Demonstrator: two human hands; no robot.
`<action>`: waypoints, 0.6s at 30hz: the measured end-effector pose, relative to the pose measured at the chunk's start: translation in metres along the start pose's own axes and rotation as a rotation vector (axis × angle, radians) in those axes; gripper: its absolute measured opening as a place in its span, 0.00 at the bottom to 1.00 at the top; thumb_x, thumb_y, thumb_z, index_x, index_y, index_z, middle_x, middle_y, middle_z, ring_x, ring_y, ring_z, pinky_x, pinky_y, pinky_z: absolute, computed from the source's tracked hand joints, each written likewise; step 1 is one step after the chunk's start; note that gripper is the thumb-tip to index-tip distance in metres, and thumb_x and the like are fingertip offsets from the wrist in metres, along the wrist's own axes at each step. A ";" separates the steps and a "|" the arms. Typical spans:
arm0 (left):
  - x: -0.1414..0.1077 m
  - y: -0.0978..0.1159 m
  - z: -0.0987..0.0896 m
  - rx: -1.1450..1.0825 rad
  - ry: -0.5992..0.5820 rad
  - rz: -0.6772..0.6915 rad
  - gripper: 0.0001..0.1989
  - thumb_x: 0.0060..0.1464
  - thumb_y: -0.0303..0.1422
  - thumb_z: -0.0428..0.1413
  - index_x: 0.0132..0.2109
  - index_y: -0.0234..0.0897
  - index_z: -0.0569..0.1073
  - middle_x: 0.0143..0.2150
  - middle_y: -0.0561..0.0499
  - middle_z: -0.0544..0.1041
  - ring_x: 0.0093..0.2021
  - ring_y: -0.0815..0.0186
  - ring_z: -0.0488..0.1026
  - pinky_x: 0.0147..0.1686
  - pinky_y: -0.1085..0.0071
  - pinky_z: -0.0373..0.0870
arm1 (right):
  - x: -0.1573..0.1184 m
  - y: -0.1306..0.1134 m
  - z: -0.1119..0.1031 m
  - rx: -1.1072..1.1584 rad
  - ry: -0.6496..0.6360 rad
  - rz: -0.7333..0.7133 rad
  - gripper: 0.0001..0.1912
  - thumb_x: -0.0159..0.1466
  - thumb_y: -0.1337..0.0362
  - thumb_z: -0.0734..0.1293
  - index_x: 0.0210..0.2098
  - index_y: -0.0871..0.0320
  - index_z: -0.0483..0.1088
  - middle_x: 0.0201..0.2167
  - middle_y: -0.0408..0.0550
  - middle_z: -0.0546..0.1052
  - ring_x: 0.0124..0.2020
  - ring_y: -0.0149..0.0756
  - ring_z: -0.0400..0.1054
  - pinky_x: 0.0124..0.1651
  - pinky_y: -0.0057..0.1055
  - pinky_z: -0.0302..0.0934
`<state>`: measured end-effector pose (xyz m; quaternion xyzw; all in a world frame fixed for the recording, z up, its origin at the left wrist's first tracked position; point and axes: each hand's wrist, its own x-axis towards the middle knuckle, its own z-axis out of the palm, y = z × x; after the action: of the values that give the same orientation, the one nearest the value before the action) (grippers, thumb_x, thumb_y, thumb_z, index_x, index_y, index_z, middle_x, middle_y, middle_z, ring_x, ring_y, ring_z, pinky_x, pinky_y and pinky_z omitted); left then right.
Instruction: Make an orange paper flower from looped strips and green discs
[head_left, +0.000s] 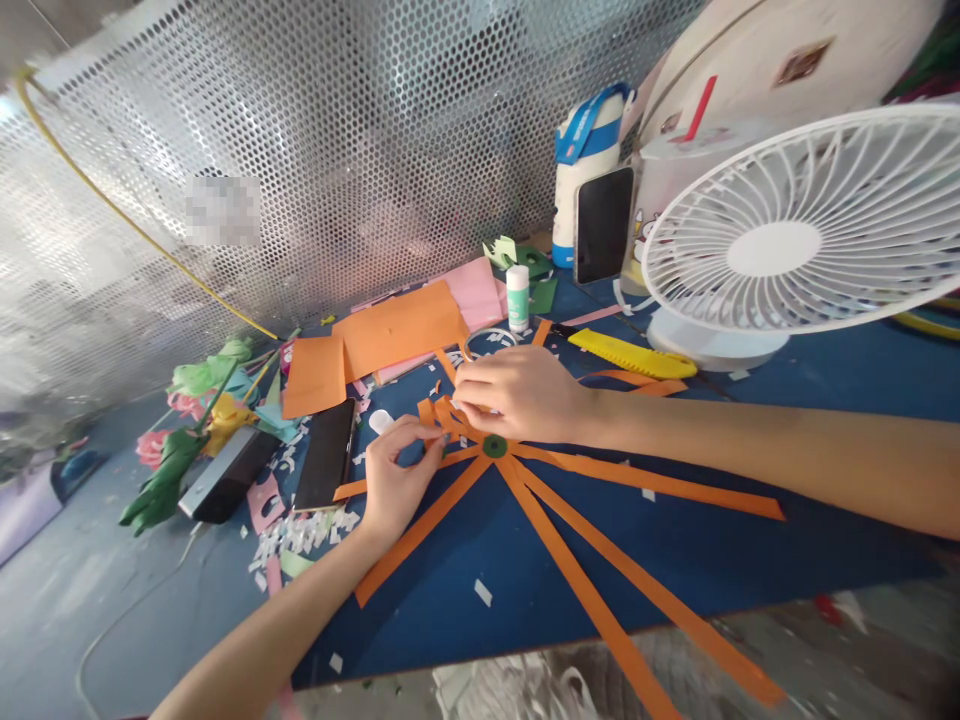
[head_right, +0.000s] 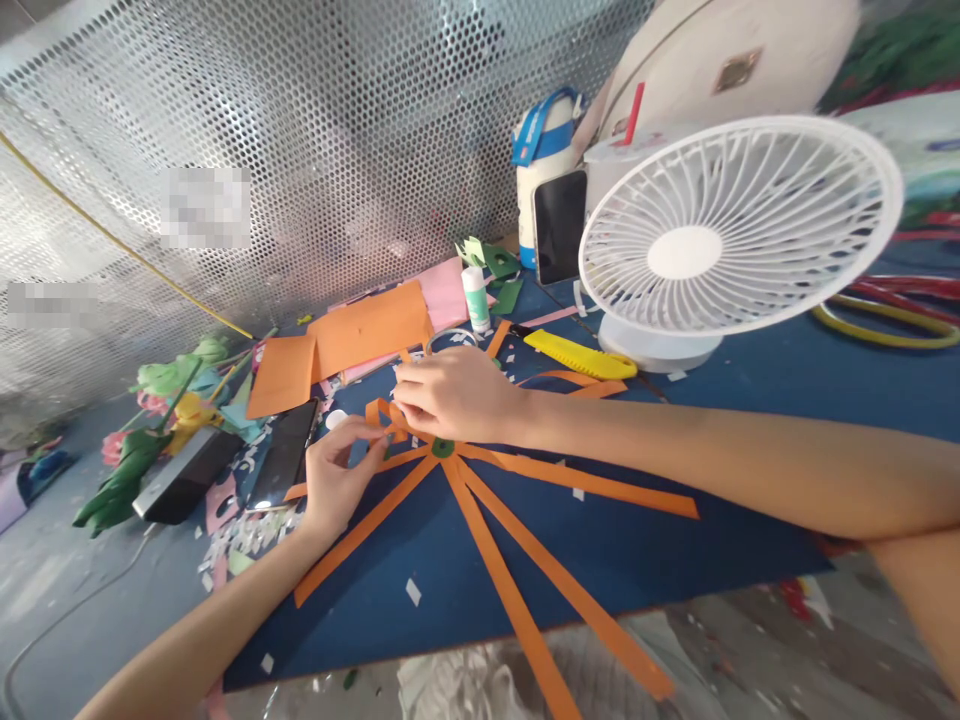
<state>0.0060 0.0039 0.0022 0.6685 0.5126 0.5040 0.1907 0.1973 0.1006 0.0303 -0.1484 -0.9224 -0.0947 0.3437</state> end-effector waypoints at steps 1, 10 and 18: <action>0.000 0.000 0.000 -0.003 0.005 -0.003 0.05 0.57 0.29 0.59 0.32 0.38 0.78 0.30 0.50 0.76 0.32 0.65 0.73 0.35 0.69 0.69 | 0.000 0.001 0.000 0.042 -0.017 0.051 0.14 0.67 0.67 0.59 0.28 0.59 0.72 0.29 0.44 0.76 0.27 0.29 0.64 0.29 0.30 0.46; 0.002 0.001 0.000 0.001 0.022 -0.002 0.04 0.56 0.28 0.58 0.33 0.38 0.78 0.29 0.51 0.76 0.32 0.65 0.73 0.36 0.69 0.69 | -0.003 -0.005 0.003 0.298 -0.209 0.170 0.11 0.65 0.67 0.59 0.28 0.58 0.69 0.25 0.41 0.70 0.24 0.27 0.56 0.27 0.27 0.43; 0.001 0.000 0.000 0.011 0.025 -0.004 0.04 0.55 0.28 0.59 0.33 0.37 0.78 0.29 0.51 0.75 0.32 0.64 0.72 0.35 0.69 0.68 | -0.002 -0.009 0.003 0.258 -0.173 0.129 0.10 0.64 0.67 0.60 0.27 0.58 0.67 0.24 0.41 0.69 0.24 0.27 0.56 0.27 0.28 0.43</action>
<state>0.0057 0.0048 0.0024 0.6620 0.5190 0.5093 0.1818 0.1935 0.0925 0.0261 -0.1693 -0.9416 0.0597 0.2848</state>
